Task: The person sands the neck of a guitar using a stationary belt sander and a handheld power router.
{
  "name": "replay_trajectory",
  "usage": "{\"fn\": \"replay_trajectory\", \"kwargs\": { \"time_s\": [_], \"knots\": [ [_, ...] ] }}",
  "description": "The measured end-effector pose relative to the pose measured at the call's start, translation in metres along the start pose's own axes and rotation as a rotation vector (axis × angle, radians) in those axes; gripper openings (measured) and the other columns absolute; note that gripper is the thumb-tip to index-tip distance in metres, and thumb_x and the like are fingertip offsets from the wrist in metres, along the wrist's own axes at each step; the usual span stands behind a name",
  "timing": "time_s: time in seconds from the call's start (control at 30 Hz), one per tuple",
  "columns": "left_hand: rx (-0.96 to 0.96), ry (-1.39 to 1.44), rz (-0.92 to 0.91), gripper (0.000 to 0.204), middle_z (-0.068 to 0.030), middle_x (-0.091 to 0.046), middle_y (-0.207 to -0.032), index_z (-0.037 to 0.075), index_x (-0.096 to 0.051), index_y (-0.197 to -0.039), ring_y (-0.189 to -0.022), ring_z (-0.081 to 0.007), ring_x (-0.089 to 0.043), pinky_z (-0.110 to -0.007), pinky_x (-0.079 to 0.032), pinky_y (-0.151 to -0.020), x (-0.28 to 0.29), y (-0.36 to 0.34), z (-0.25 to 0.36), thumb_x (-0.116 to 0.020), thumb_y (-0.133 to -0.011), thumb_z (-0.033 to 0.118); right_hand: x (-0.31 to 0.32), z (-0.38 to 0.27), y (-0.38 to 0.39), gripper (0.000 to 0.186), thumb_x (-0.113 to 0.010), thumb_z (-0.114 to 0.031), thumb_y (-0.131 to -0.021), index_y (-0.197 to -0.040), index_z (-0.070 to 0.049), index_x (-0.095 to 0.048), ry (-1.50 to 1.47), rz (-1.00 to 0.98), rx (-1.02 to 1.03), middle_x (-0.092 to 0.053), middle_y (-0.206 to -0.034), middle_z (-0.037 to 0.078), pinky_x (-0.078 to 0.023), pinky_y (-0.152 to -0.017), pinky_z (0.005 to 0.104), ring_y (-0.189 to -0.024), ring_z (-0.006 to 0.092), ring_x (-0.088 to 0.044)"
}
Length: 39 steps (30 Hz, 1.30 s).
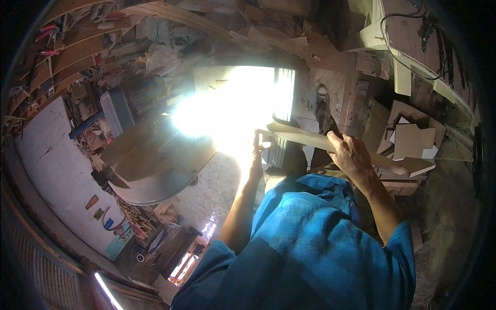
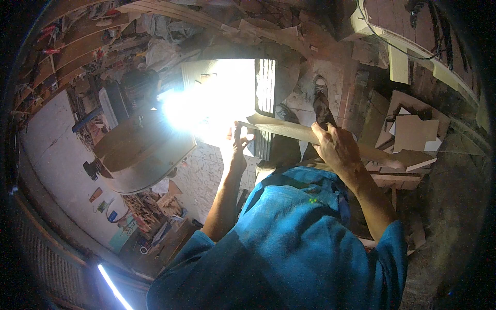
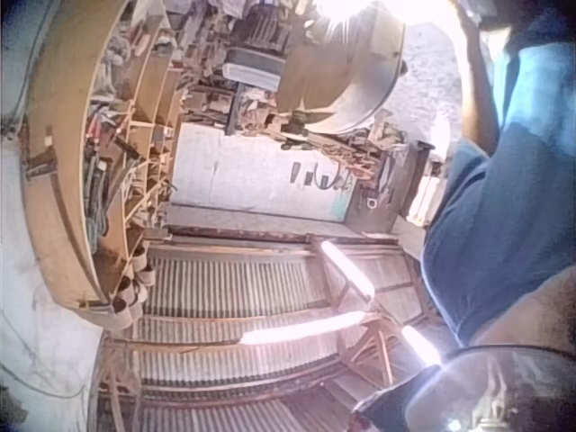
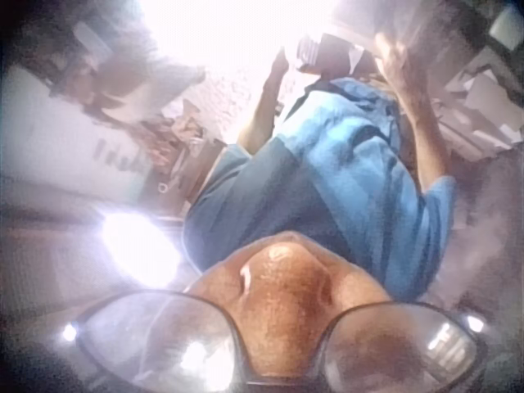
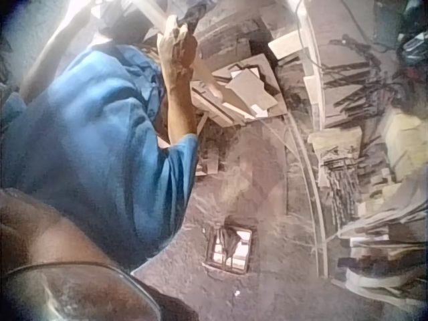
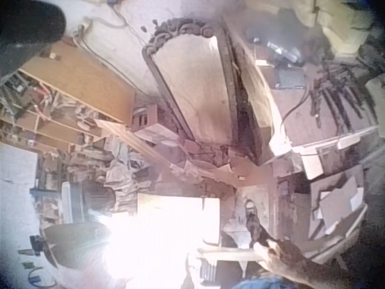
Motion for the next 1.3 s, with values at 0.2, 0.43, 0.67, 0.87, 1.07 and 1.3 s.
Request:
{"fn": "replay_trajectory", "kwargs": {
  "time_s": [0.2, 0.43, 0.67, 0.87, 1.07, 1.3],
  "knots": [
    [-0.02, -0.002, -0.031, 0.049, -0.0069, -0.064, -0.098, 0.004, -0.062, -0.12, -0.071, -0.016, -0.068, -0.035, -0.056, -0.08, 0.002, -0.004, -0.002, -0.071, -0.097, 0.046, 0.001, -0.001, 0.0, 0.047, -0.084, -0.023, -0.082, -0.12, -0.006, -0.064, 0.0, 0.007, 0.005, -0.073, -0.097, 0.02, -0.064, -0.072, 0.0405, -0.084, 0.0327, -0.076],
    [-0.034, -0.013, -0.015, 0.052, -0.0068, -0.064, -0.097, 0.004, -0.061, -0.121, -0.071, -0.0156, -0.068, -0.035, -0.056, -0.079, -0.004, -0.001, 0.007, -0.071, -0.096, 0.049, 0.012, -0.006, -0.002, 0.044, -0.086, -0.015, -0.078, -0.114, -0.002, -0.064, -0.024, 0.05, 0.011, -0.072, -0.09, 0.021, -0.063, -0.07, 0.0416, -0.08, 0.0356, -0.075],
    [-0.082, 0.006, -0.069, 0.051, -0.0089, -0.064, -0.104, 0.002, -0.057, -0.126, -0.078, -0.0173, -0.071, -0.033, -0.058, -0.081, -0.006, 0.005, 0.009, -0.071, -0.098, 0.043, 0.011, -0.007, 0.0, 0.048, -0.086, -0.014, -0.079, -0.12, -0.002, -0.063, -0.021, 0.028, 0.044, -0.072, -0.09, 0.021, -0.062, -0.069, 0.0406, -0.08, 0.0349, -0.075],
    [-0.103, 0.018, -0.067, 0.049, -0.0093, -0.062, -0.11, 0.001, -0.057, -0.124, -0.08, -0.0183, -0.072, -0.032, -0.059, -0.082, -0.009, 0.008, 0.009, -0.069, -0.099, 0.042, 0.009, -0.006, 0.001, 0.05, -0.086, -0.014, -0.078, -0.121, -0.002, -0.062, -0.023, 0.034, 0.06, -0.072, -0.091, 0.022, -0.062, -0.069, 0.0402, -0.079, 0.0345, -0.075],
    [-0.141, 0.0, -0.076, 0.044, -0.0092, -0.061, -0.111, 0.0, -0.056, -0.124, -0.083, -0.0179, -0.072, -0.029, -0.058, -0.079, -0.005, 0.007, 0.005, -0.066, -0.102, 0.037, 0.007, -0.005, 0.0, 0.057, -0.086, -0.018, -0.079, -0.128, -0.003, -0.062, -0.013, 0.017, 0.072, -0.072, -0.093, 0.02, -0.063, -0.072, 0.0406, -0.081, 0.0329, -0.075],
    [-0.121, -0.052, -0.03, 0.042, -0.0105, -0.062, -0.112, -0.001, -0.058, -0.125, -0.082, -0.0179, -0.071, -0.027, -0.058, -0.074, 0.003, 0.007, -0.002, -0.064, -0.103, 0.035, -0.001, -0.002, 0.002, 0.063, -0.085, -0.025, -0.081, -0.136, -0.008, -0.061, 0.014, -0.038, 0.066, -0.072, -0.097, 0.018, -0.063, -0.073, 0.041, -0.081, 0.0309, -0.075]
  ]
}}
Point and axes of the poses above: each hand's wrist, its own y-axis away from the middle knuckle, its own x-axis out of the back of the hand, z = x × y, the point moved 9 cm from there along -y, towards the middle knuckle
